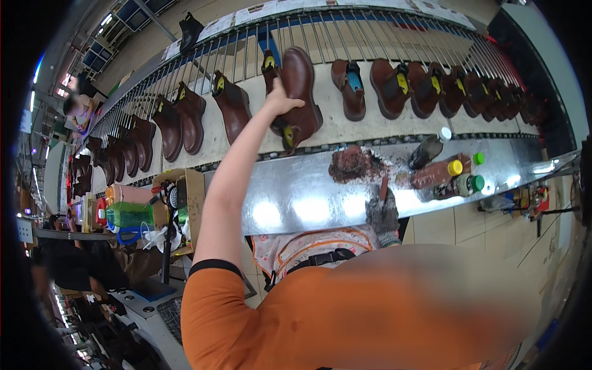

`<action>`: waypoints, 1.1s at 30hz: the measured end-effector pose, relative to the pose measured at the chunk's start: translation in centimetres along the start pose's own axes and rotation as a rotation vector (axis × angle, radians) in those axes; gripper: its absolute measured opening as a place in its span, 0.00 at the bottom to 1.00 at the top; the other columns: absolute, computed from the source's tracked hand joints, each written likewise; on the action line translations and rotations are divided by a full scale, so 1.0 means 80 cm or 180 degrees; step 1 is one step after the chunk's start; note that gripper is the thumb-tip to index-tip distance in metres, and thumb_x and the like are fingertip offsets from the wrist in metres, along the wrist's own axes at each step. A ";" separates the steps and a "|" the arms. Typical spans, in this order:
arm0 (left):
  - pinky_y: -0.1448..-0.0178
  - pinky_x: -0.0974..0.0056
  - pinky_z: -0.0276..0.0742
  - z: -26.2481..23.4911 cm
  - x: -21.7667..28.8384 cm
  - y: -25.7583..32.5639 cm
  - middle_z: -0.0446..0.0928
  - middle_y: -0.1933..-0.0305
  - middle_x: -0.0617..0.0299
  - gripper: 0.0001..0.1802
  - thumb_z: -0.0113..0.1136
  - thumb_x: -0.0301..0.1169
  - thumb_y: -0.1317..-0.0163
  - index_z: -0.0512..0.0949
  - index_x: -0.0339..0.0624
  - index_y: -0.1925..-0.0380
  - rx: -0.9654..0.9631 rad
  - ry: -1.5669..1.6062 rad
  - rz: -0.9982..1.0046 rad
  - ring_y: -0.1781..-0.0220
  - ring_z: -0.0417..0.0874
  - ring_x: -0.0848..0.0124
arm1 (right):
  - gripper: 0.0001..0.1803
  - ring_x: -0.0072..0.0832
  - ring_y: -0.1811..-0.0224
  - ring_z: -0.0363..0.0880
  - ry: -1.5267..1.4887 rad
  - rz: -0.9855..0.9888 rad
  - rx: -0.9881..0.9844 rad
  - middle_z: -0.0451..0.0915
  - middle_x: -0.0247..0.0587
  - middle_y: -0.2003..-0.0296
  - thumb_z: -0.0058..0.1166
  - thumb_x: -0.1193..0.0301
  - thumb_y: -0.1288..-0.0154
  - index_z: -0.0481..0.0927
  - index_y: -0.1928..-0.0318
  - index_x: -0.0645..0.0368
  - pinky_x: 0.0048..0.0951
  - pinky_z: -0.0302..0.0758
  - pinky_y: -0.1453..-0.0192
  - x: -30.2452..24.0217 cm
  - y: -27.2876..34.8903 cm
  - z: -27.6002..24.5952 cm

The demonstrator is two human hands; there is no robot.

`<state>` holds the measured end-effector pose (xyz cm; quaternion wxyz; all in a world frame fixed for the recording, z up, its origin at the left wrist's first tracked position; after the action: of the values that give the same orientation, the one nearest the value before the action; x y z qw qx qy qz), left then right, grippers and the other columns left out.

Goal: The recorder is inspecting brown boots on a conveyor belt, cleaning and polishing them with a brush and cloth.

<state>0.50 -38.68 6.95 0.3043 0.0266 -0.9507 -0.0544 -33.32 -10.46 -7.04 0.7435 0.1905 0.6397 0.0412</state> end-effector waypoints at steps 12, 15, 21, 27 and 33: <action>0.52 0.58 0.75 0.044 0.093 -0.077 0.80 0.56 0.49 0.49 0.56 0.35 0.45 0.37 0.44 0.30 0.0209 -0.1173 -0.0636 0.53 0.81 0.59 | 0.25 0.48 0.55 0.75 0.2039 -0.0132 0.0104 0.75 0.56 0.59 0.53 0.65 0.42 0.68 0.46 0.65 0.41 0.71 0.50 -0.033 0.011 0.007; 0.50 0.49 0.73 0.048 0.070 -0.051 0.78 0.57 0.42 0.50 0.58 0.44 0.45 0.37 0.51 0.30 0.0464 -0.0428 -0.0325 0.54 0.80 0.48 | 0.18 0.43 0.60 0.77 0.3002 -0.1046 0.0198 0.77 0.51 0.63 0.48 0.67 0.36 0.69 0.48 0.63 0.39 0.72 0.54 -0.058 0.014 0.024; 0.35 0.43 0.57 0.077 -0.010 0.076 0.57 0.37 0.31 0.47 0.52 0.54 0.43 0.42 0.50 0.30 0.1659 0.0801 -0.0163 0.36 0.62 0.39 | 0.25 0.34 0.55 0.73 0.1616 0.0576 0.0164 0.75 0.47 0.54 0.48 0.67 0.37 0.64 0.41 0.62 0.35 0.71 0.50 -0.021 0.009 0.019; 0.31 0.38 0.41 0.154 -0.088 0.304 0.43 0.30 0.36 0.38 0.56 0.54 0.46 0.65 0.44 0.39 0.0937 -0.0957 0.0264 0.27 0.44 0.45 | 0.25 0.31 0.45 0.69 0.1316 -0.0333 -0.0287 0.68 0.47 0.44 0.45 0.69 0.34 0.62 0.38 0.61 0.32 0.67 0.42 -0.018 -0.015 0.066; 0.32 0.46 0.52 0.141 -0.085 0.372 0.53 0.33 0.38 0.30 0.56 0.45 0.42 0.67 0.42 0.43 0.0475 -0.0080 -0.0274 0.30 0.54 0.47 | 0.24 0.32 0.43 0.68 0.1135 -0.0130 -0.0923 0.68 0.47 0.43 0.44 0.69 0.33 0.62 0.38 0.63 0.32 0.67 0.41 -0.023 -0.008 0.104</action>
<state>-1.08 -7.61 -2.51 0.2868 0.0893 -0.9538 0.0032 -25.74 -13.54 -4.60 0.6389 0.0583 0.7521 0.1507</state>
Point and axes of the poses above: each hand's wrist, its own y-axis away from the middle knuckle, its own z-axis out of the palm, x = y × z, the point moved 7 cm from there along -y, towards the middle knuckle
